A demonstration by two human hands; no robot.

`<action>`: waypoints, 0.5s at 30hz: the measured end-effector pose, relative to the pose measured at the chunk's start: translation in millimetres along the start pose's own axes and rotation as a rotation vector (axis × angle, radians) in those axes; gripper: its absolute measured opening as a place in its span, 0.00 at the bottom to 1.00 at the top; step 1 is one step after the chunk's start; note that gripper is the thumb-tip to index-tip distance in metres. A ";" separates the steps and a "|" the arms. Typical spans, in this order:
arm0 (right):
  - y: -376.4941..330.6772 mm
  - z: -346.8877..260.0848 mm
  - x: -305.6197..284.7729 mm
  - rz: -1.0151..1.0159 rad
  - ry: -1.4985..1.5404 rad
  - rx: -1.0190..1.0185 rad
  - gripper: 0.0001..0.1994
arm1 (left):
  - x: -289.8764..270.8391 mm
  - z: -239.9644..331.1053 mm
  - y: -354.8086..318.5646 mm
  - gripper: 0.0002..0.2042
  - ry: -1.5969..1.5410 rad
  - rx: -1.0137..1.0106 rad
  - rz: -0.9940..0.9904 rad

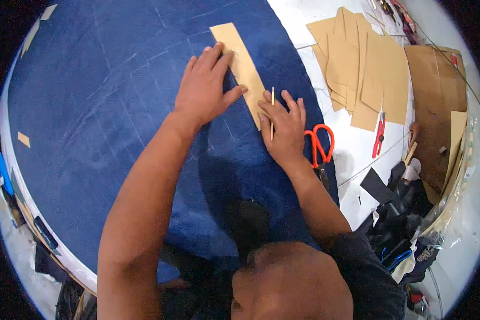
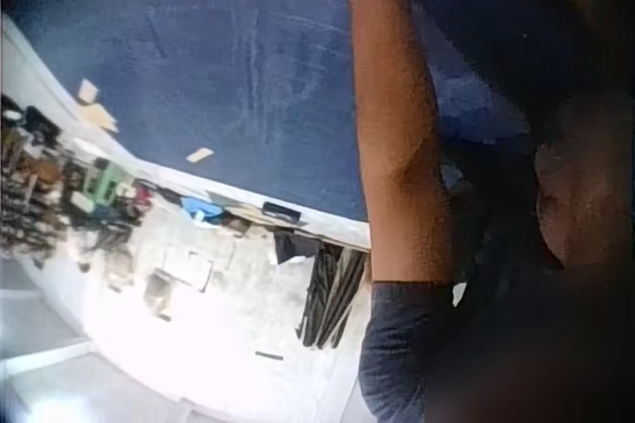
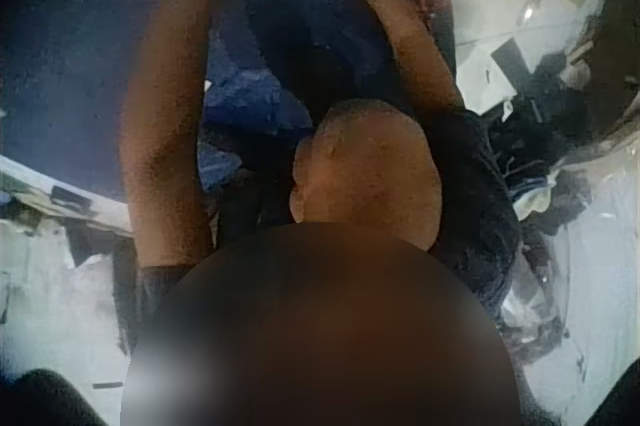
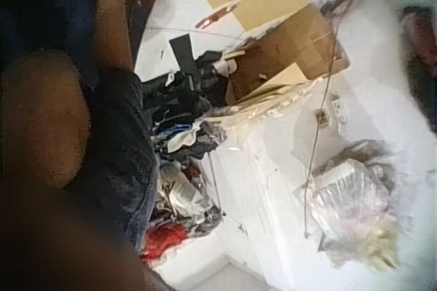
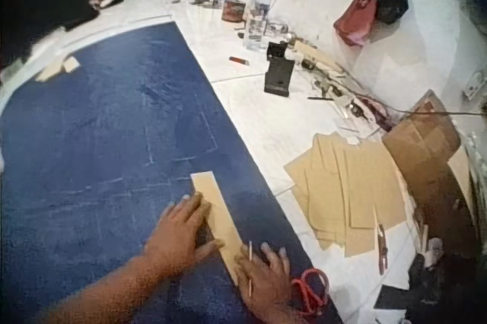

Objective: The person marks lines on a piece of blue fabric using a cardboard template and a marking tool.

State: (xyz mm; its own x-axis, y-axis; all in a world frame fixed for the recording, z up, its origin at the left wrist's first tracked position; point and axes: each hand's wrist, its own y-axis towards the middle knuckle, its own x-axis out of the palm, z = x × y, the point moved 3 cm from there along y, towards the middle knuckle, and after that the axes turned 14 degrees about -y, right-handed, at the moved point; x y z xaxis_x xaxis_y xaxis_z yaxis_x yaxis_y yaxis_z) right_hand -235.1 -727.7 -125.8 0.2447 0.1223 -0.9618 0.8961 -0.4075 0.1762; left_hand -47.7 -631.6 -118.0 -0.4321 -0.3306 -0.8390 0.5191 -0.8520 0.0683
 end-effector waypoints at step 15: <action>-24.4 -16.1 -23.4 -0.008 0.414 0.012 0.18 | -250.0 -126.9 -326.8 0.14 0.165 -0.593 -0.682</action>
State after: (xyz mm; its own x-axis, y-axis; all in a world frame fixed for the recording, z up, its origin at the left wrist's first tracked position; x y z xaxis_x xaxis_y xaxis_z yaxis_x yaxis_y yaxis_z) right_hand -256.8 -706.1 -104.3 0.3686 0.4782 -0.7971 0.8947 -0.4152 0.1646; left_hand -15.7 -219.0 1.0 -0.6966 0.2685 -0.6653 0.5033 -0.4780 -0.7199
